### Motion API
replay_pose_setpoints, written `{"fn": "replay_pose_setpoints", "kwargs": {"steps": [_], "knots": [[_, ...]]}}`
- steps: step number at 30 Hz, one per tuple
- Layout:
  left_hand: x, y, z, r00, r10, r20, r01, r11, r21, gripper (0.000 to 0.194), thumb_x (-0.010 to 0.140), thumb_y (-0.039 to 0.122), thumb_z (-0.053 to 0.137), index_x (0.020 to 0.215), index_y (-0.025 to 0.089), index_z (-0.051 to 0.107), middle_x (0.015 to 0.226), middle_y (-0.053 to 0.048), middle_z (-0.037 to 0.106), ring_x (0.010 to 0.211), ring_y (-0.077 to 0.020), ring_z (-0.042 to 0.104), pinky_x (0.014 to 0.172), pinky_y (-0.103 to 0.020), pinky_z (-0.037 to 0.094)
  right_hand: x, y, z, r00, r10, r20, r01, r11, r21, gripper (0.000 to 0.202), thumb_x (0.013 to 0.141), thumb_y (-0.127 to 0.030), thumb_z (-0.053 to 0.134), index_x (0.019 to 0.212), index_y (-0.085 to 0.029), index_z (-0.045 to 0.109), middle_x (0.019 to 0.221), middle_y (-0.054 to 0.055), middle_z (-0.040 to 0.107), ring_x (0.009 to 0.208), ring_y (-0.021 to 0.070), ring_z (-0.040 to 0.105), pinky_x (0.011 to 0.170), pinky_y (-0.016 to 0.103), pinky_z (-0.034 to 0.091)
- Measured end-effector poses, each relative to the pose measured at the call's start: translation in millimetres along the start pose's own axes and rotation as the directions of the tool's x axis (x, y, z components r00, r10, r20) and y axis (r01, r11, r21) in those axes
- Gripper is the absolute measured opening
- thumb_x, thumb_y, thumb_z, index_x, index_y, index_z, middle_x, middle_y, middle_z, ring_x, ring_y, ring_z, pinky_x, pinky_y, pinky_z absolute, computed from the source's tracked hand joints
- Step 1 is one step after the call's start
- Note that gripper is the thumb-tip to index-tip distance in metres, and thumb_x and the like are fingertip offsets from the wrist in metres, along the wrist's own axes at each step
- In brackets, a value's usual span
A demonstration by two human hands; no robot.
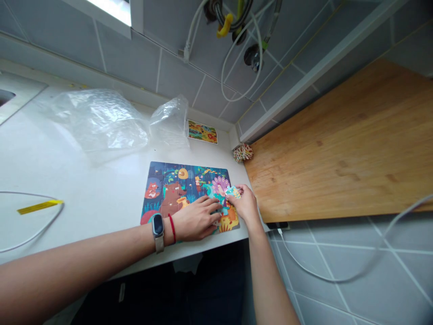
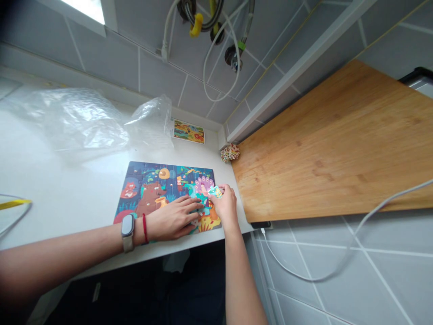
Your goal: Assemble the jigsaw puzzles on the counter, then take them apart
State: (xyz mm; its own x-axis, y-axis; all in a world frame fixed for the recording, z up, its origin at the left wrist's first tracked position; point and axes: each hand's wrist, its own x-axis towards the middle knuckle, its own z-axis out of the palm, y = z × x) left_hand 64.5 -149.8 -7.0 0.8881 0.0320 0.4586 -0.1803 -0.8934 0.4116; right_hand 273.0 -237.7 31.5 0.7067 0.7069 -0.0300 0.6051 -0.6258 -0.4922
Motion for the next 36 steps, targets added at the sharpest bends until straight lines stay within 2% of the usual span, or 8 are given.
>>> {"fn": "replay_pose_setpoints", "kwargs": {"steps": [10,13,16,20,22,25,30,36], "knots": [[0.1,0.4,-2.9,0.999,0.025,0.033,-0.025,1.0,0.008,0.018,0.099,0.03,0.058,0.112,0.02,0.065,0.132,-0.012,0.065,0.122,-0.0301,0.059,0.108,-0.048,0.041,-7.1,-10.1,-12.6,0.961,0.078,0.266,-0.197,0.868,0.456,0.043,0.067,-0.047,0.082,0.095,-0.015,0.073,0.095,0.01,0.08,0.084,0.025,0.073,0.071,0.032,0.058],[1.0,1.1,-5.4,0.998,0.049,0.031,-0.05,0.999,0.011,0.011,0.098,0.027,0.059,0.104,0.02,0.065,0.122,-0.01,0.068,0.112,-0.0277,0.061,0.101,-0.044,0.044,-10.7,-17.5,-11.1,0.943,0.075,0.323,-0.241,0.825,0.511,0.045,0.065,-0.047,0.085,0.095,-0.015,0.074,0.092,0.008,0.08,0.081,0.0232,0.073,0.071,0.031,0.058],[2.4,2.4,-7.7,0.994,0.112,0.017,-0.111,0.994,-0.008,0.007,0.097,0.023,0.06,0.092,0.02,0.064,0.105,-0.008,0.07,0.099,-0.0241,0.062,0.091,-0.04,0.045,-12.1,-23.3,-3.8,0.931,0.06,0.361,-0.234,0.856,0.46,0.04,0.07,-0.045,0.081,0.096,-0.015,0.074,0.093,0.008,0.08,0.084,0.0242,0.074,0.075,0.033,0.059],[2.6,4.0,-8.0,0.984,0.175,-0.022,-0.174,0.984,0.024,0.013,0.095,0.024,0.062,0.082,0.021,0.06,0.089,-0.006,0.067,0.089,-0.0233,0.058,0.08,-0.039,0.043,-13.6,-32.4,8.5,0.98,0.034,0.194,-0.054,0.993,0.1,0.039,0.072,-0.038,0.079,0.104,-0.016,0.074,0.105,0.012,0.077,0.099,0.028,0.072,0.091,0.037,0.056],[2.0,4.4,-7.1,0.984,0.176,-0.025,-0.175,0.983,0.05,0.015,0.095,0.025,0.062,0.081,0.021,0.06,0.087,-0.005,0.066,0.086,-0.023,0.057,0.076,-0.039,0.041,-14.3,-37.4,12.5,0.994,-0.005,0.109,0.014,0.997,-0.081,0.046,0.072,-0.037,0.082,0.112,-0.017,0.074,0.112,0.014,0.074,0.106,0.0294,0.07,0.097,0.038,0.053],[1.1,4.6,-5.6,0.984,0.179,-0.021,-0.178,0.982,0.061,0.015,0.095,0.025,0.062,0.082,0.021,0.06,0.087,-0.005,0.066,0.084,-0.0226,0.056,0.074,-0.04,0.039,-13.5,-42.4,14.3,0.995,-0.008,0.101,0.025,0.984,-0.175,0.051,0.072,-0.037,0.083,0.117,-0.016,0.072,0.112,0.015,0.072,0.106,0.03,0.069,0.097,0.039,0.053],[1.7,5.3,-5.8,0.982,0.185,-0.023,-0.185,0.982,0.027,0.015,0.093,0.024,0.065,0.08,0.02,0.061,0.085,-0.006,0.066,0.082,-0.0225,0.057,0.069,-0.039,0.039,-8.4,-40.1,10.7,0.999,0.017,0.05,-0.015,0.999,-0.039,0.051,0.063,-0.033,0.088,0.109,-0.016,0.074,0.113,0.013,0.07,0.101,0.0281,0.069,0.095,0.039,0.054],[2.9,5.8,-8.4,0.986,0.165,0.01,-0.165,0.986,0.035,0.014,0.094,0.025,0.064,0.082,0.019,0.063,0.091,-0.006,0.068,0.084,-0.0226,0.059,0.07,-0.039,0.041,-9.4,-34.6,7.6,0.992,0.089,0.095,-0.119,0.914,0.388,0.047,0.055,-0.033,0.09,0.096,-0.019,0.071,0.097,0.007,0.074,0.091,0.0256,0.07,0.081,0.037,0.057]]}}
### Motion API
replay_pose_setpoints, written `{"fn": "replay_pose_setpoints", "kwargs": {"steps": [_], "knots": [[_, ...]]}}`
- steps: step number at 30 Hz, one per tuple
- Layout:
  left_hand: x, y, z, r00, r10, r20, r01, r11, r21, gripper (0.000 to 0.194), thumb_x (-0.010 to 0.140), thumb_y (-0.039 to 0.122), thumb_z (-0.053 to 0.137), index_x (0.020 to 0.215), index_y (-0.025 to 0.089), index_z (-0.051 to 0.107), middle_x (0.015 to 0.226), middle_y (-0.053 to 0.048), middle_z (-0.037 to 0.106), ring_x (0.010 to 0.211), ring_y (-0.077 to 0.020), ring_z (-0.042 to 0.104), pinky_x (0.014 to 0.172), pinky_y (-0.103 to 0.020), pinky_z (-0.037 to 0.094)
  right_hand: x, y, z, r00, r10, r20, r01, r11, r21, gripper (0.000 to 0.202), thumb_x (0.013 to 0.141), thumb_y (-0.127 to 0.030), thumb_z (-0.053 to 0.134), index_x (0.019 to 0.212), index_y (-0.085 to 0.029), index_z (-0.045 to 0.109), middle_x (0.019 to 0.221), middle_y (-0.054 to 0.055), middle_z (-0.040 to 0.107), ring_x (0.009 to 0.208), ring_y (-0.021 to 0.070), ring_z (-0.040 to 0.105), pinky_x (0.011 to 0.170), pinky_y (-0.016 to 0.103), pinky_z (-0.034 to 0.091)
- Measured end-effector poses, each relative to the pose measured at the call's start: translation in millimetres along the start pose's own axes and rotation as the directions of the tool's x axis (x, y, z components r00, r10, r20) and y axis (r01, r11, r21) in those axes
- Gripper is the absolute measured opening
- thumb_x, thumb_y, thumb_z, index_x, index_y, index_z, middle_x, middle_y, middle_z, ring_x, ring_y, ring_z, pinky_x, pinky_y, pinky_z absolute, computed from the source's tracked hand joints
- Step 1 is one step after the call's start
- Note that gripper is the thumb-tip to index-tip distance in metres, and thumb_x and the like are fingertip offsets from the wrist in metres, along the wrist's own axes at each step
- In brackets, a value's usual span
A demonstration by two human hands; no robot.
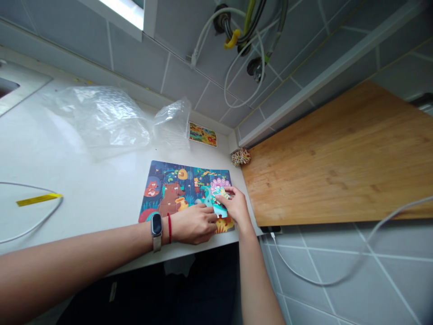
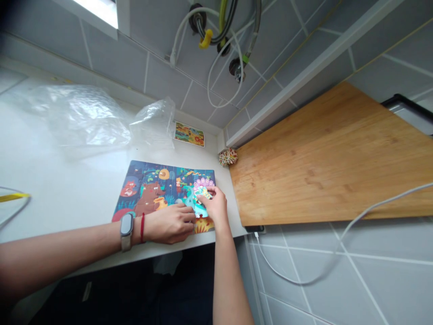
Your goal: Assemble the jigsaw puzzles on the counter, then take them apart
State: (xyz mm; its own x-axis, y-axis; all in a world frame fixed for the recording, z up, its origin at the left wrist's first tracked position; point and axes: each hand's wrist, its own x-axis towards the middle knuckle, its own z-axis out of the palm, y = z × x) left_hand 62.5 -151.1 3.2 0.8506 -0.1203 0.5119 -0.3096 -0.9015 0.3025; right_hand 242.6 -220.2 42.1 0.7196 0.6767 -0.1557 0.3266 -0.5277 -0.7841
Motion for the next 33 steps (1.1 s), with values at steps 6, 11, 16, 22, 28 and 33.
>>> {"fn": "replay_pose_setpoints", "kwargs": {"steps": [6,11,16,22,28,33], "knots": [[-0.7,-0.2,1.5,1.0,-0.007,0.004,0.007,1.0,0.006,0.013,0.094,0.026,0.066,0.084,0.018,0.065,0.092,-0.006,0.068,0.084,-0.0225,0.06,0.071,-0.039,0.043,-6.9,-3.9,-1.0,0.98,0.146,0.136,-0.181,0.938,0.295,0.06,0.05,-0.034,0.095,0.1,-0.018,0.066,0.086,0.005,0.077,0.072,0.0198,0.071,0.061,0.029,0.055],[-1.3,-0.6,3.0,1.0,-0.014,-0.005,0.014,1.0,0.011,0.011,0.092,0.026,0.068,0.085,0.018,0.065,0.093,-0.006,0.068,0.085,-0.0227,0.061,0.072,-0.039,0.044,-10.1,-0.2,-2.8,0.967,0.178,0.182,-0.227,0.928,0.296,0.052,0.052,-0.034,0.095,0.095,-0.015,0.072,0.083,0.005,0.079,0.067,0.0172,0.069,0.059,0.026,0.053],[-2.0,-1.2,3.5,1.0,-0.017,0.002,0.017,1.0,0.004,0.009,0.091,0.024,0.068,0.085,0.019,0.065,0.093,-0.006,0.067,0.086,-0.0227,0.061,0.072,-0.038,0.045,-8.4,0.6,-0.7,0.949,0.166,0.267,-0.253,0.907,0.336,0.047,0.056,-0.038,0.095,0.092,-0.015,0.074,0.084,0.006,0.08,0.068,0.0179,0.071,0.064,0.028,0.055],[-0.9,-1.3,2.9,1.0,-0.012,-0.011,0.012,1.0,-0.025,0.009,0.091,0.022,0.066,0.083,0.018,0.065,0.093,-0.007,0.068,0.085,-0.0223,0.062,0.074,-0.037,0.046,-6.0,0.0,2.6,0.947,0.155,0.282,-0.26,0.886,0.383,0.048,0.054,-0.035,0.096,0.092,-0.015,0.074,0.083,0.005,0.08,0.069,0.0179,0.071,0.065,0.028,0.056],[-0.7,-1.5,4.0,0.999,-0.011,-0.048,0.01,0.999,-0.038,0.011,0.091,0.021,0.066,0.08,0.018,0.064,0.09,-0.007,0.068,0.083,-0.0214,0.063,0.073,-0.036,0.047,-6.6,5.9,0.3,0.943,0.176,0.284,-0.296,0.836,0.462,0.048,0.051,-0.036,0.097,0.087,-0.014,0.075,0.083,0.006,0.08,0.069,0.0176,0.07,0.068,0.028,0.056],[-1.5,-2.1,4.9,0.998,-0.017,-0.053,0.014,0.999,-0.047,0.011,0.09,0.021,0.066,0.08,0.018,0.064,0.088,-0.007,0.068,0.081,-0.0212,0.063,0.073,-0.035,0.048,-6.5,-2.3,5.7,0.927,0.169,0.335,-0.325,0.81,0.489,0.049,0.053,-0.038,0.098,0.091,-0.015,0.075,0.085,0.005,0.08,0.073,0.0194,0.072,0.072,0.03,0.058]]}}
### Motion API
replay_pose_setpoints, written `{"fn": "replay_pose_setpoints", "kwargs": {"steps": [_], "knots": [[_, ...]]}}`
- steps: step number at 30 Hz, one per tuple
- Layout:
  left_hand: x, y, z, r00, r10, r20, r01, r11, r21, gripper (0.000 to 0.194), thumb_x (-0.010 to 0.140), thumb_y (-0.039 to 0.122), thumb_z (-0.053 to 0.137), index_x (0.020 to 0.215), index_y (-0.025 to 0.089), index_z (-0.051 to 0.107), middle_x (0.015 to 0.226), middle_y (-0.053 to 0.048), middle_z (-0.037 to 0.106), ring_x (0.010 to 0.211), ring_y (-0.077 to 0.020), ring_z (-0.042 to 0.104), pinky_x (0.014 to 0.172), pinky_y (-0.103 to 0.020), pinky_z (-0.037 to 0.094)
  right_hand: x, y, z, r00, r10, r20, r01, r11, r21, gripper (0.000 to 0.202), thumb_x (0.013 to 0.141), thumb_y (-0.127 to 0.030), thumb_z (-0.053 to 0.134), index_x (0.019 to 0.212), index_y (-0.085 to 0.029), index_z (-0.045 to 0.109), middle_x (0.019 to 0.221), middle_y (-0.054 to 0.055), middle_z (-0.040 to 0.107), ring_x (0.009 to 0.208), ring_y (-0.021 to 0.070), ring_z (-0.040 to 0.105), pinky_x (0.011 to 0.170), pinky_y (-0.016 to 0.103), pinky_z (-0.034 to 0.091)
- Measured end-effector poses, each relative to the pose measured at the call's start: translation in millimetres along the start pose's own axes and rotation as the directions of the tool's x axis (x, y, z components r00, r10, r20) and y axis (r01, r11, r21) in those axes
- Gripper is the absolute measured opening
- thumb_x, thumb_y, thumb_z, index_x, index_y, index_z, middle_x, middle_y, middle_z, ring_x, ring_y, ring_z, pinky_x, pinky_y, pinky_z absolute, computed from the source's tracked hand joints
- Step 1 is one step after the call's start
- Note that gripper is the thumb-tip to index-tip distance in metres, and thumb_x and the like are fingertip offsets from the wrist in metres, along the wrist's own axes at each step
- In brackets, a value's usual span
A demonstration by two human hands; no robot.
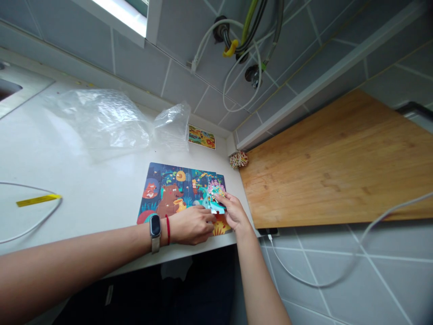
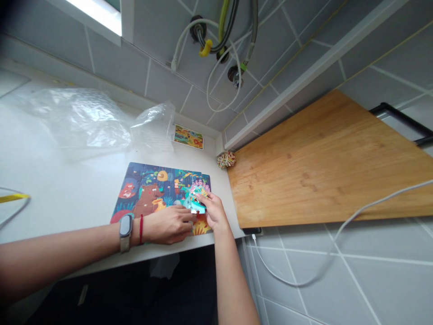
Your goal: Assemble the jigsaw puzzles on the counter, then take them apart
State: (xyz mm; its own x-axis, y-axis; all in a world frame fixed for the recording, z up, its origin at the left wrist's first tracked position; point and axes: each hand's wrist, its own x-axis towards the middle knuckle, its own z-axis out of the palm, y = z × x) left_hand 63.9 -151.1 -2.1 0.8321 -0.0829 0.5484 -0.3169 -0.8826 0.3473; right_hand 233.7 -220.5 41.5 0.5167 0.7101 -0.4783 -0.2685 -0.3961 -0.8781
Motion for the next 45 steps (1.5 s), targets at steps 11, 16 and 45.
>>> {"fn": "replay_pose_setpoints", "kwargs": {"steps": [11,16,45], "knots": [[5.0,-4.7,-7.7,0.977,-0.21,-0.048,0.177,0.908,-0.38,0.023,0.101,0.024,0.053,0.082,0.018,0.065,0.083,-0.006,0.07,0.078,-0.0179,0.066,0.073,-0.028,0.051,-3.7,-18.6,9.3,0.96,-0.263,-0.098,0.272,0.958,0.092,0.049,0.065,-0.037,0.094,0.102,-0.023,0.066,0.094,0.0,0.076,0.085,0.018,0.073,0.085,0.034,0.06],[10.4,-17.1,-13.3,0.743,-0.655,0.137,0.431,0.311,-0.847,0.033,0.101,0.051,0.055,0.101,0.018,0.061,0.079,-0.001,0.069,0.058,-0.0152,0.069,0.052,-0.024,0.051,-13.3,-25.4,12.3,0.926,-0.357,-0.124,0.37,0.924,0.099,0.055,0.071,-0.035,0.091,0.118,-0.027,0.064,0.106,0.0,0.074,0.093,0.0173,0.072,0.087,0.033,0.06],[7.2,-36.5,3.0,0.659,-0.752,-0.021,0.366,0.345,-0.864,0.05,0.082,0.023,0.075,0.129,0.019,0.056,0.121,-0.01,0.07,0.11,-0.0251,0.069,0.093,-0.041,0.059,-21.5,19.4,20.3,0.902,-0.425,-0.076,0.402,0.891,-0.209,0.044,0.082,-0.049,0.08,0.111,-0.019,0.07,0.11,0.009,0.077,0.103,0.0254,0.071,0.096,0.039,0.057]]}}
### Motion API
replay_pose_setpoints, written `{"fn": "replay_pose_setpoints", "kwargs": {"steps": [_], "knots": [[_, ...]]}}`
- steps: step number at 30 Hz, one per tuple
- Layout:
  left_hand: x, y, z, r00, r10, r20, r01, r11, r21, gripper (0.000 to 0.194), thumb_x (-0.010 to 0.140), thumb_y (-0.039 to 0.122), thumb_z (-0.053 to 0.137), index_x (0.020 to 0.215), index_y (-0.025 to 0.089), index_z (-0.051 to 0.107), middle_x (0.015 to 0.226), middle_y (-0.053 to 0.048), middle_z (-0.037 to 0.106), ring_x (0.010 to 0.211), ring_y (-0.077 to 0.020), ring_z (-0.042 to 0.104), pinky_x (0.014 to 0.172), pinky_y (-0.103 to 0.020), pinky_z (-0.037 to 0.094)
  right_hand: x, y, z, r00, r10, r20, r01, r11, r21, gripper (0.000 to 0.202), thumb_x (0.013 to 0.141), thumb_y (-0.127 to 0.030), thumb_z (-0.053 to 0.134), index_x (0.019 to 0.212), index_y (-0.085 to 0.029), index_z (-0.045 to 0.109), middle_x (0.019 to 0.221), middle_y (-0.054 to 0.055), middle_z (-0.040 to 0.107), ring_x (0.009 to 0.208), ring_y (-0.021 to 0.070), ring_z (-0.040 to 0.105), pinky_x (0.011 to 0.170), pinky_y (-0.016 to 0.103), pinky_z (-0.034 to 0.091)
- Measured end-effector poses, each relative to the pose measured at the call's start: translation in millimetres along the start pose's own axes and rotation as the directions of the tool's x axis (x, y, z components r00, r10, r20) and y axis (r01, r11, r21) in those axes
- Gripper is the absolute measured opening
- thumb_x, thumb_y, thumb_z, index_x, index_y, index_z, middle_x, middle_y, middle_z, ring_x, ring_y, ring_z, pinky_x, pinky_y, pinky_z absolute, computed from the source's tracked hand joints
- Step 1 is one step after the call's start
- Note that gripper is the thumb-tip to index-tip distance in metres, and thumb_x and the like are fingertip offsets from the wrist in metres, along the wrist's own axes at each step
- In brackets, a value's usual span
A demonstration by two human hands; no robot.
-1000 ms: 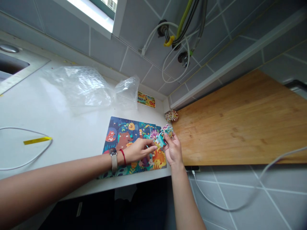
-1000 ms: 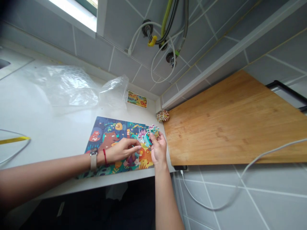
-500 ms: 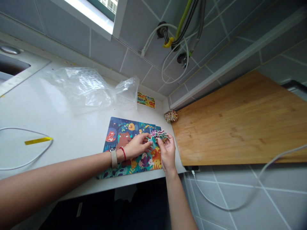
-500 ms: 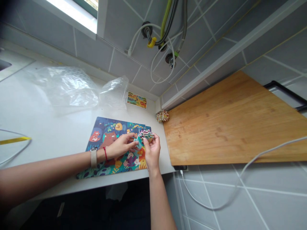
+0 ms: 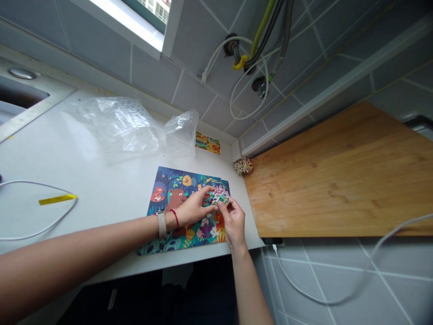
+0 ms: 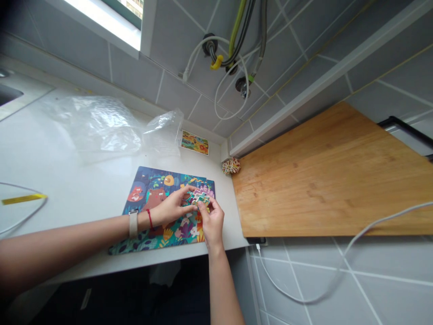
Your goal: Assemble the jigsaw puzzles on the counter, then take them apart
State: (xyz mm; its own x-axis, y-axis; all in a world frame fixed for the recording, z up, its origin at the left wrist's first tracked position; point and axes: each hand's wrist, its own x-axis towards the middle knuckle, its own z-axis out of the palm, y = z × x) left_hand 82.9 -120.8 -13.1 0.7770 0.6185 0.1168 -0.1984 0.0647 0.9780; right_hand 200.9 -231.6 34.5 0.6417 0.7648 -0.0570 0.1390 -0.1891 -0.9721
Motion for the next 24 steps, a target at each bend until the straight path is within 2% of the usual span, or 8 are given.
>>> {"fn": "replay_pose_setpoints", "kwargs": {"steps": [5,8,10,13,16,18,21,24], "knots": [[-0.6,-4.2,-0.7,0.996,0.062,0.065,-0.062,0.998,0.002,0.074,0.075,0.003,0.066,0.144,0.023,0.048,0.139,-0.012,0.062,0.126,-0.0262,0.064,0.105,-0.045,0.054,-0.9,2.4,-5.1,1.0,-0.012,-0.029,0.014,0.997,0.08,0.042,0.081,-0.046,0.082,0.112,-0.02,0.069,0.113,0.008,0.077,0.103,0.0244,0.072,0.096,0.038,0.057],[-1.0,-2.3,-1.2,0.994,0.102,0.044,-0.101,0.995,-0.024,0.076,0.075,-0.002,0.054,0.146,0.022,0.045,0.145,-0.014,0.058,0.133,-0.0252,0.06,0.111,-0.046,0.05,-2.0,1.7,-17.1,0.999,0.027,0.02,-0.03,0.991,0.134,0.039,0.084,-0.044,0.081,0.113,-0.022,0.069,0.112,0.007,0.077,0.1,0.0239,0.073,0.095,0.039,0.057],[-1.9,-0.4,-1.5,0.993,0.112,0.048,-0.109,0.992,-0.06,0.079,0.074,-0.004,0.048,0.149,0.021,0.042,0.14,-0.014,0.062,0.129,-0.0241,0.062,0.107,-0.044,0.053,-3.8,2.7,-22.7,0.997,0.043,0.069,-0.05,0.994,0.1,0.035,0.084,-0.041,0.082,0.111,-0.022,0.07,0.11,0.007,0.077,0.1,0.0237,0.072,0.095,0.039,0.057],[-5.8,4.4,-1.0,0.983,0.126,0.138,-0.12,0.992,-0.048,0.074,0.08,0.0,0.049,0.15,0.02,0.039,0.133,-0.014,0.068,0.12,-0.0245,0.068,0.1,-0.043,0.057,-7.6,7.5,-21.1,0.995,0.006,0.098,-0.009,1.0,0.029,0.035,0.081,-0.038,0.084,0.11,-0.022,0.071,0.112,0.008,0.077,0.105,0.024,0.071,0.097,0.038,0.056],[-11.6,10.8,1.0,0.969,0.168,0.183,-0.191,0.974,0.118,0.061,0.088,0.015,0.062,0.146,0.02,0.044,0.137,-0.014,0.066,0.125,-0.0275,0.065,0.106,-0.046,0.053,-11.9,15.1,-11.6,0.998,-0.055,0.044,0.055,0.998,-0.003,0.041,0.077,-0.036,0.086,0.112,-0.023,0.068,0.117,0.009,0.074,0.105,0.0248,0.071,0.094,0.039,0.058],[-14.8,14.0,2.2,0.964,0.184,0.192,-0.226,0.948,0.223,0.056,0.091,0.02,0.066,0.144,0.022,0.046,0.138,-0.013,0.065,0.128,-0.0279,0.063,0.108,-0.046,0.052,-15.0,19.6,-7.1,0.994,-0.106,-0.008,0.105,0.99,-0.09,0.039,0.078,-0.036,0.085,0.11,-0.023,0.067,0.115,0.01,0.073,0.101,0.0245,0.071,0.09,0.039,0.059],[-16.6,15.0,3.0,0.952,0.208,0.223,-0.262,0.932,0.249,0.052,0.095,0.019,0.062,0.145,0.024,0.046,0.137,-0.011,0.067,0.126,-0.0256,0.065,0.105,-0.041,0.053,-19.7,20.2,-9.9,0.977,-0.211,-0.031,0.191,0.929,-0.319,0.031,0.083,-0.036,0.079,0.109,-0.024,0.066,0.11,0.009,0.072,0.099,0.0247,0.07,0.088,0.039,0.059],[-16.2,12.2,3.1,0.951,0.197,0.239,-0.258,0.93,0.261,0.061,0.092,0.012,0.062,0.148,0.026,0.043,0.134,-0.008,0.069,0.123,-0.0252,0.067,0.101,-0.039,0.054,-23.5,9.5,-24.0,0.966,-0.243,0.089,0.255,0.84,-0.478,0.031,0.085,-0.033,0.077,0.112,-0.025,0.065,0.113,0.008,0.07,0.107,0.0265,0.068,0.096,0.042,0.057]]}}
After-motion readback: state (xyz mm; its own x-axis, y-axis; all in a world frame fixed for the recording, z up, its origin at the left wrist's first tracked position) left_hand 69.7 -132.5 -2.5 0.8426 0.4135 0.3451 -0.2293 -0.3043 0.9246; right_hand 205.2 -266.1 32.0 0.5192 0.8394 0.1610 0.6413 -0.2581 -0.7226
